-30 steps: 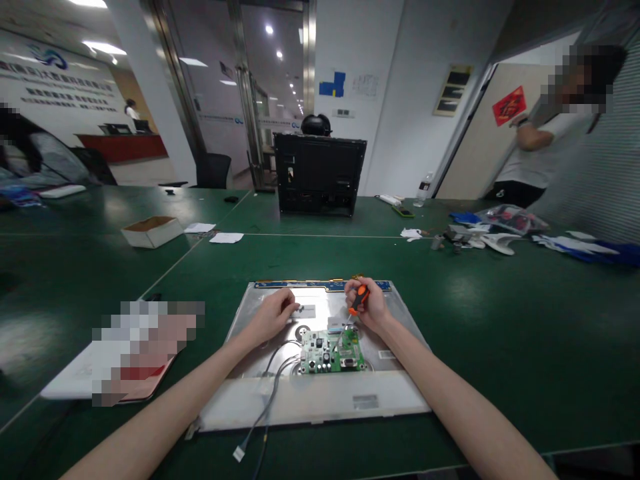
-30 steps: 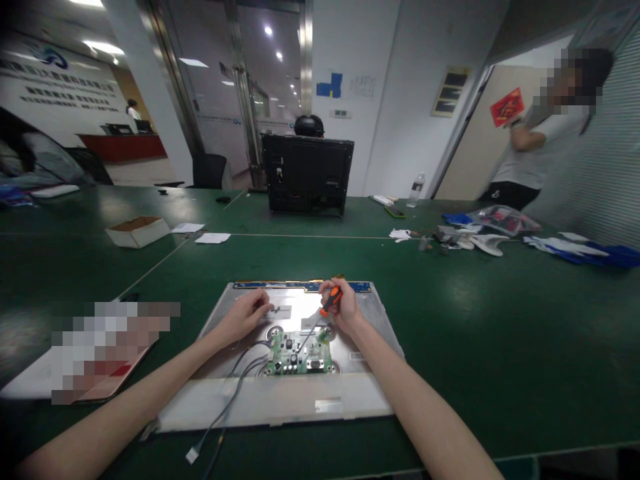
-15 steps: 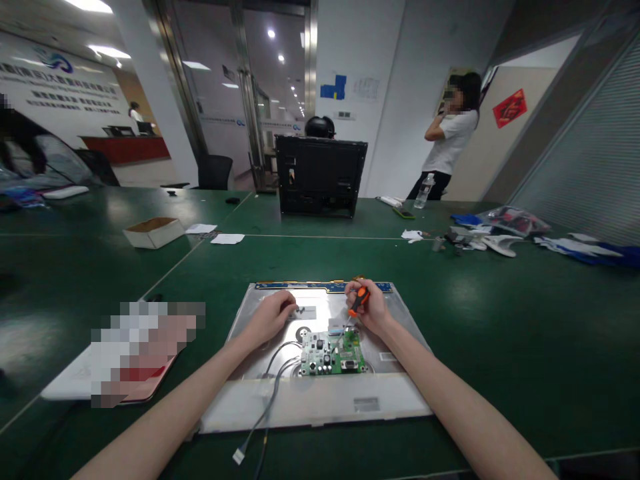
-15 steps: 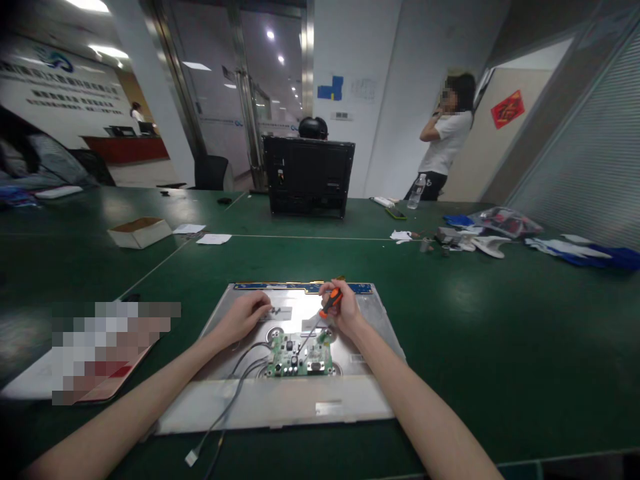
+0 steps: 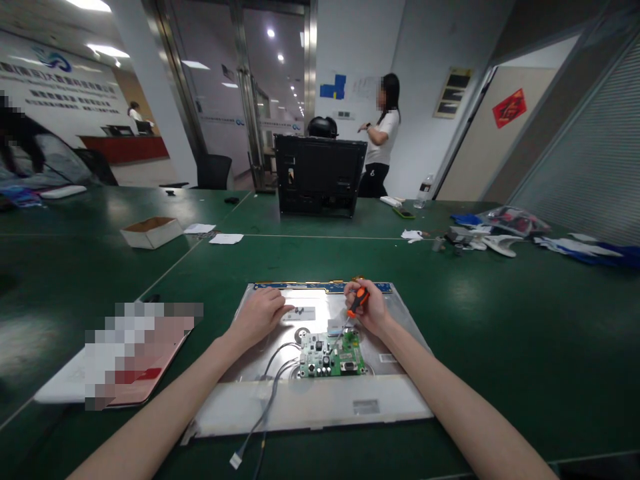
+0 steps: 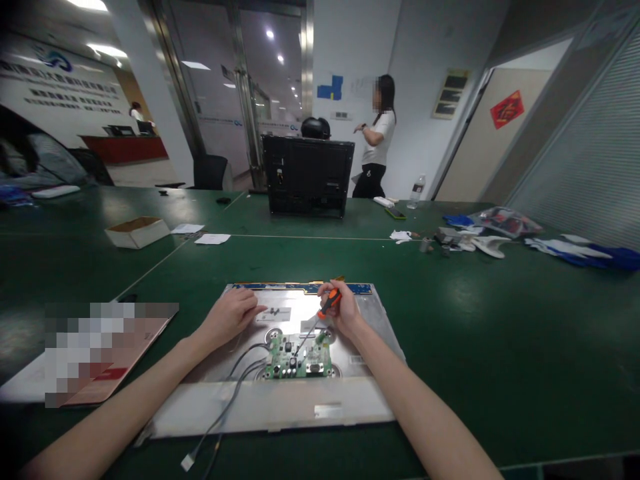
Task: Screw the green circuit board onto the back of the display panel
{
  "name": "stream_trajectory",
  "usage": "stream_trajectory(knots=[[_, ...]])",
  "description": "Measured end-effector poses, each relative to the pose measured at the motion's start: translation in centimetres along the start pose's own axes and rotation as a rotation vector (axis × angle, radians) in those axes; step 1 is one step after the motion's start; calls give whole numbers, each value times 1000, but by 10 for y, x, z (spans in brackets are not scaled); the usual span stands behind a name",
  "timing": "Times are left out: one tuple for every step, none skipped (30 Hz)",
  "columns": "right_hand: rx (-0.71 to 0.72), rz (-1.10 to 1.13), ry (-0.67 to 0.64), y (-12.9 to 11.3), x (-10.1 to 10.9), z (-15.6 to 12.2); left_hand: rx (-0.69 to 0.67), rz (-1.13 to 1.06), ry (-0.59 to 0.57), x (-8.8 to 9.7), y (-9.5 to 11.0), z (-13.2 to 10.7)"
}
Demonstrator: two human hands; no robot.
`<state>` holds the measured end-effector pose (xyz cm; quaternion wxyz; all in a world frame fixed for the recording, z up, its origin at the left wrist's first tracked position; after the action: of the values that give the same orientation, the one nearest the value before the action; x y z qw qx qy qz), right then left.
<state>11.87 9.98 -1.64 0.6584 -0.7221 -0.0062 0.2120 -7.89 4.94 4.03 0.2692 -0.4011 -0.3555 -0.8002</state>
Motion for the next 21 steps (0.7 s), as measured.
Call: stream_trajectory(knots=[[0,-1,1,0,0,0,-1,22,10,3,0,0],[0,-3,1,0,0,0,-1,37,18,4,0,0],[0,-4,2,0,0,0,-4,41,16,4,1,-1],[-1,-5,2,0,0,0,-12,32,1,2,3,-1],[-1,-6,2,0,0,0,-26,12,-26,-1,6,-2],[-1,-7,2,0,0,0,-42,-13,-59,-6,9,-2],[0,-7,2,0,0,0,-56,-39,-92,-11,13,-3],[1,-7,3,1,0,0,-67,-62,-119,-16,15,-4],[2,-7,4,1,0,0,-73,-83,-137,-20,17,-4],[3,-8,6,1,1,1,-76,-102,-145,-23,19,-5],[3,-8,7,1,1,1,-76,-119,-146,-24,19,-5],[3,-9,8,2,1,1,-74,-133,-142,-25,19,-5],[2,-10,8,2,2,1,-71,-146,-137,-25,19,-4],[0,-12,7,3,2,2,-69,-155,-133,-25,18,-4],[-2,-13,5,3,2,2,-67,-164,-129,-24,18,-4],[-3,-15,3,3,2,1,-62,-172,-126,-23,17,-4],[-4,-17,2,3,2,1,-56,-181,-122,-23,16,-3],[-5,-19,1,3,2,1,-47,-189,-119,-22,15,-3],[-5,-21,1,3,2,1,-37,-194,-116,-22,14,-3],[-6,-23,1,3,2,1,-25,-195,-113,-22,12,-3],[-7,-23,0,3,2,1,-15,-193,-113,-22,10,-3]])
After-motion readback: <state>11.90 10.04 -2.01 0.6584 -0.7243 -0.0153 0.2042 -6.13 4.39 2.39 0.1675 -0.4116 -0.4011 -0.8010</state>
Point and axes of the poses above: each hand's wrist, its own z-axis towards the middle knuckle, its own x-axis out of the back of the hand, y = z × x, the point moved 10 cm from there along z, towards the middle knuckle, and after that the axes turned 14 degrees about -z, right-handed, at the moved point
